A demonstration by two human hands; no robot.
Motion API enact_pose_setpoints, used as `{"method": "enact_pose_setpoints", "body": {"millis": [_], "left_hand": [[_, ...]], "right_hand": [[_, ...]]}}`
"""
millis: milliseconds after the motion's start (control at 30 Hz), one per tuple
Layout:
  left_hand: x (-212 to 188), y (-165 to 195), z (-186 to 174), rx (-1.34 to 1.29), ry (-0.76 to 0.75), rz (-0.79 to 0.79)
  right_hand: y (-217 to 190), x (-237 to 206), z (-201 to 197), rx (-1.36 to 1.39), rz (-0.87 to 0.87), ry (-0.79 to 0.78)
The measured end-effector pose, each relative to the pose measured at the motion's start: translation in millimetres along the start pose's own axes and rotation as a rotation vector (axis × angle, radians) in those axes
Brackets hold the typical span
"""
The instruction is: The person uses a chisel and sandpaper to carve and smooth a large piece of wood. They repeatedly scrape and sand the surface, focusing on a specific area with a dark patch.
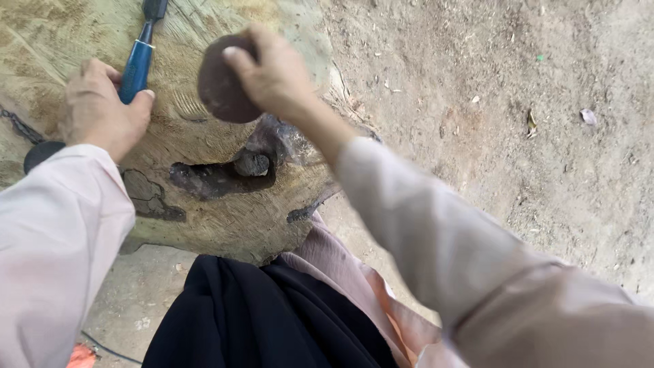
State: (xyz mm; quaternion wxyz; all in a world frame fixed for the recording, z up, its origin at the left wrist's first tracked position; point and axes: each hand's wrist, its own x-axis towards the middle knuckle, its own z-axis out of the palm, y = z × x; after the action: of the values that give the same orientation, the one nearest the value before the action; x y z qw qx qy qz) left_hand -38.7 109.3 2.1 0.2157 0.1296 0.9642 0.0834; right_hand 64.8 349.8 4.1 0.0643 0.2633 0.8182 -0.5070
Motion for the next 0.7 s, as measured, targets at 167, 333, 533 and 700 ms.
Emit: {"method": "enact_pose_setpoints", "body": {"millis": [167, 333, 533, 700], "left_hand": [[2.2, -3.5, -16.4, -0.259, -0.125, 0.013], [-55.3, 51.4, -21.7, -0.342, 0.128, 0.32], [-115.3, 138.1, -31.8, -0.407, -0.05, 0.385], [-129.6, 159.6, -26.5, -0.344, -0.227, 0.695]], "right_hand": [[-13.3, 5.1, 41.0, -0.292, -0.196, 0.428], [-54.2, -23.5, 34.5, 0.42, 0.154, -0.145], [-72.7, -65.0, -10.4, 0.417, 0.309, 0.202], [-35.8, -107.9, -77.0, 0.571, 0.439, 0.334]]}}
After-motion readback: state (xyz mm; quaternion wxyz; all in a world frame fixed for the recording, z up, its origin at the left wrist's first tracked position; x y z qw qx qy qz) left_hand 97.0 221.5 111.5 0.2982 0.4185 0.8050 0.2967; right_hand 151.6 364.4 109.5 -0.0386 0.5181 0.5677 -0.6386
